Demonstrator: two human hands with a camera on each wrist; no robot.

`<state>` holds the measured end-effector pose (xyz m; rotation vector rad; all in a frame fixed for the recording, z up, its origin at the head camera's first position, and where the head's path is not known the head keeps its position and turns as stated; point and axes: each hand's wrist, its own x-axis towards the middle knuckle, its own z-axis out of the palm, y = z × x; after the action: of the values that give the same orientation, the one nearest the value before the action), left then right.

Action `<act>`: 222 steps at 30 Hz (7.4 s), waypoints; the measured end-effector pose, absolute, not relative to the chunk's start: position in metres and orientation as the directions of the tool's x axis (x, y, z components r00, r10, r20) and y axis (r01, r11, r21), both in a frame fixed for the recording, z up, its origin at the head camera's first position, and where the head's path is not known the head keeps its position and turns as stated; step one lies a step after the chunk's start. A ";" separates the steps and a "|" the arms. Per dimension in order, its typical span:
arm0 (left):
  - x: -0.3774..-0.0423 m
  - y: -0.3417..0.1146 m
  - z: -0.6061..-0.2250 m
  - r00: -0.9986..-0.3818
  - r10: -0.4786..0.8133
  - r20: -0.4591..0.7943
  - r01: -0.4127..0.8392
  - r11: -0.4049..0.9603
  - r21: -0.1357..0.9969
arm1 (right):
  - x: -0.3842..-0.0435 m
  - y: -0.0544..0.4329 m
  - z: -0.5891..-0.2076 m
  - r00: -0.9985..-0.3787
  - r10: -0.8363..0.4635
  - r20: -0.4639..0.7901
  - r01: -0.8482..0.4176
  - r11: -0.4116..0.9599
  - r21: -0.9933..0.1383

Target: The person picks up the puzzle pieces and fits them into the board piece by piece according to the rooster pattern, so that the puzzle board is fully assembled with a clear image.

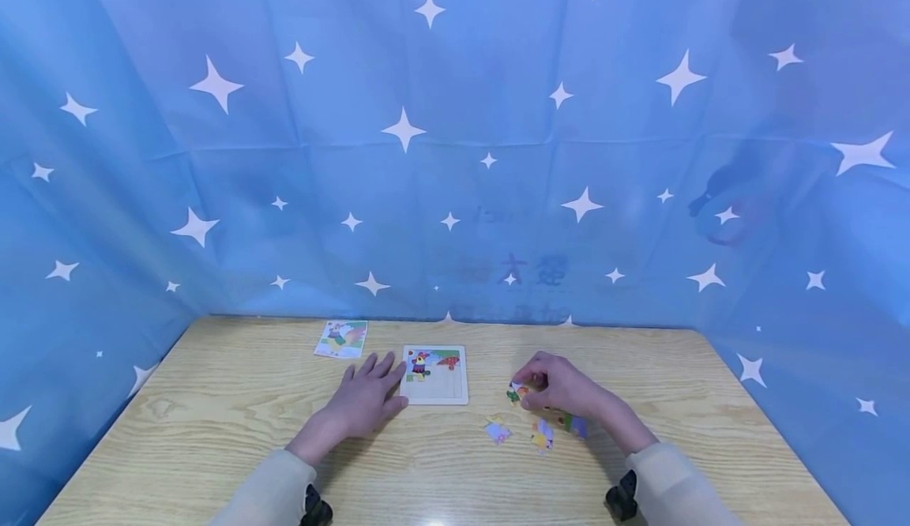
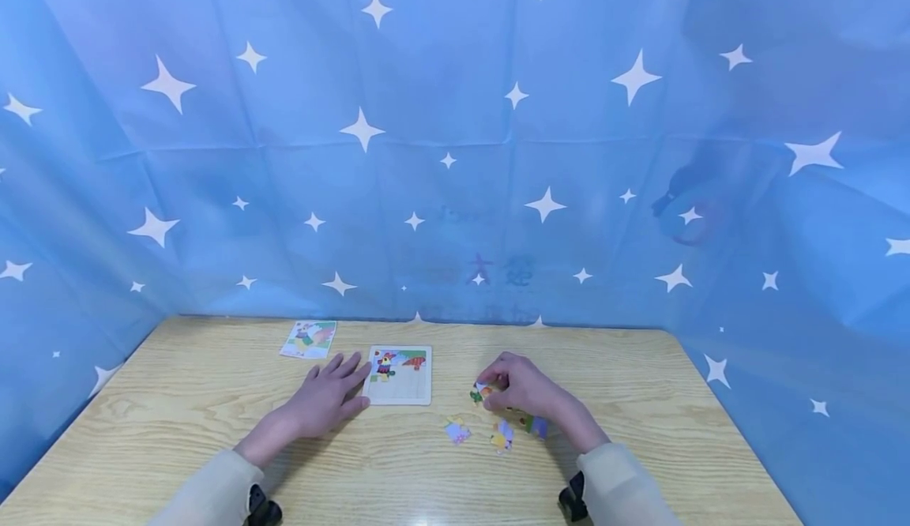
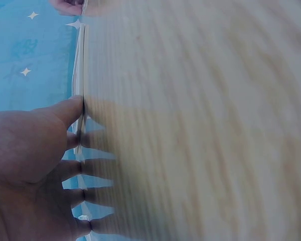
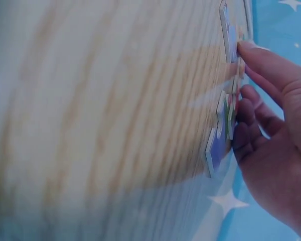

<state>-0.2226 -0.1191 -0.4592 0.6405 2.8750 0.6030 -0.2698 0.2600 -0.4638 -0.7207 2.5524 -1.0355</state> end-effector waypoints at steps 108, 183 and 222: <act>-0.223 -0.119 -0.460 -0.902 0.430 -0.045 0.374 0.829 0.415 | -0.270 0.259 -0.462 -0.828 -0.551 -0.109 -0.277 0.569 -0.774; -0.224 -0.119 -0.465 -0.907 0.420 -0.039 0.373 0.840 0.394 | -0.283 0.123 -0.466 -0.859 -0.512 0.012 -0.339 0.551 -0.763; -0.226 -0.121 -0.468 -0.899 0.438 -0.012 0.401 0.835 0.377 | -0.290 0.096 -0.467 -0.868 -0.495 0.038 -0.427 0.705 -0.566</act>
<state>-0.2261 -0.1206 -0.4678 0.6684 2.9149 0.5654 -0.2905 0.0963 -0.4673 -0.7573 2.7919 -0.8823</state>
